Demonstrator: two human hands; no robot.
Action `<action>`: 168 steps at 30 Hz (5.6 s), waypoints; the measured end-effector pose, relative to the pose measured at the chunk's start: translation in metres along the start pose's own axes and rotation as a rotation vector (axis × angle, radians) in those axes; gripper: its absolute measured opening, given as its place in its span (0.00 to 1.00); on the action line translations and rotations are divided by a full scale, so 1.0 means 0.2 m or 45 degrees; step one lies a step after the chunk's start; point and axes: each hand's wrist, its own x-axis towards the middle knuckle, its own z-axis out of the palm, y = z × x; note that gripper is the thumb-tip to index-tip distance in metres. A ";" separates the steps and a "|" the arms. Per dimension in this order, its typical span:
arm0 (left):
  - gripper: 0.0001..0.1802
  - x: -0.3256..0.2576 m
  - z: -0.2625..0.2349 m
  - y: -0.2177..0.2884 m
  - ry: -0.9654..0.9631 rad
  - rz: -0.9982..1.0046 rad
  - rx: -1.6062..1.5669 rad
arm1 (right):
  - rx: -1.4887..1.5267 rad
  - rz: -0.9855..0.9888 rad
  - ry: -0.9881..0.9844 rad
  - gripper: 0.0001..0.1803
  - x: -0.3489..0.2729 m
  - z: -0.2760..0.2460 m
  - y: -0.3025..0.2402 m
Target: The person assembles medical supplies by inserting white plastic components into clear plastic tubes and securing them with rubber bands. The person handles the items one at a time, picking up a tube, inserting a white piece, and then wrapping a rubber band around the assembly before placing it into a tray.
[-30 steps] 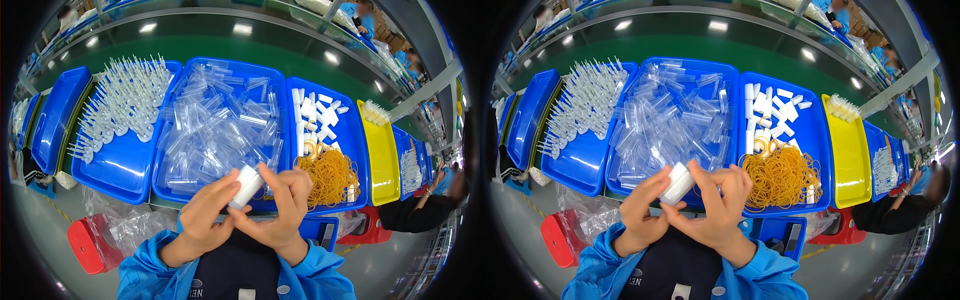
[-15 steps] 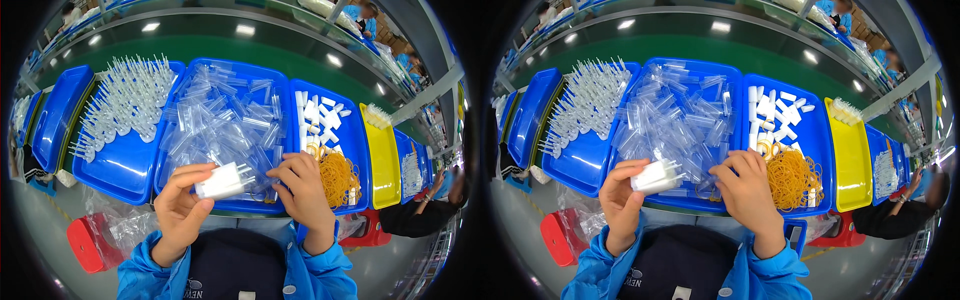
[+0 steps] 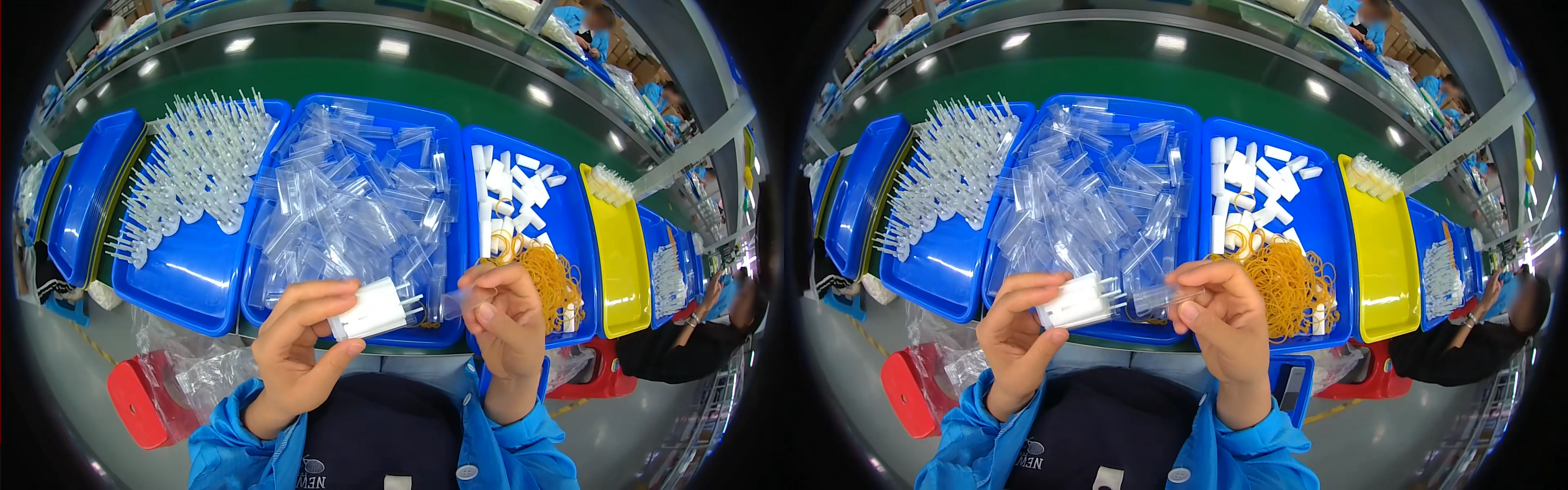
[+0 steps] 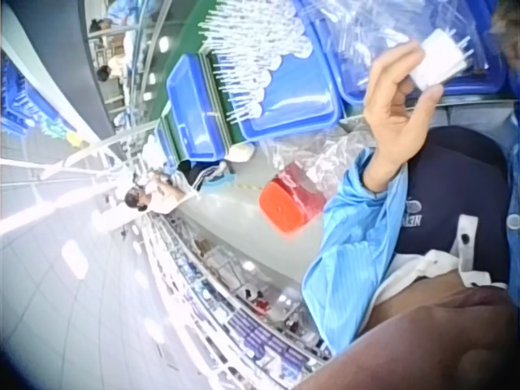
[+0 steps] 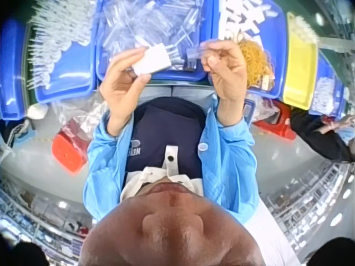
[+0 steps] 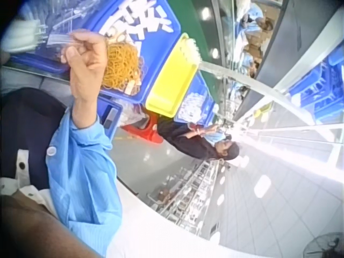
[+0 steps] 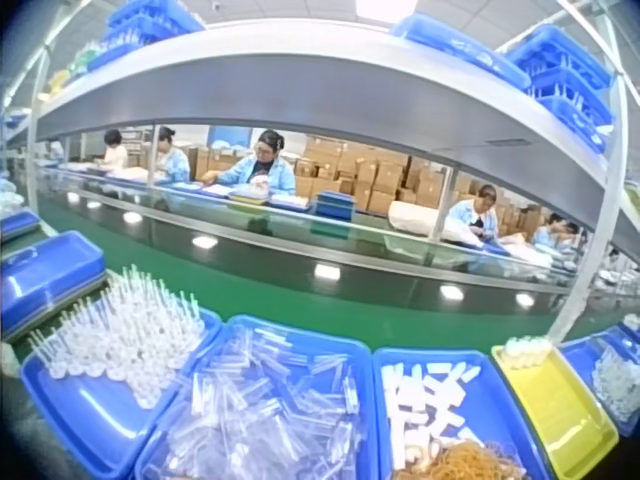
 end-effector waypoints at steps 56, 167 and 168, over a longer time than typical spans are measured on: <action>0.21 -0.01 0.08 -0.04 -0.126 0.181 0.355 | -0.705 -0.270 0.130 0.20 -0.05 0.08 0.07; 0.31 -0.02 0.12 -0.09 0.010 0.442 0.719 | -1.665 -0.591 0.171 0.35 -0.06 0.26 0.17; 0.31 -0.01 0.11 -0.09 0.018 0.421 0.737 | -1.657 -0.577 0.129 0.34 -0.05 0.26 0.16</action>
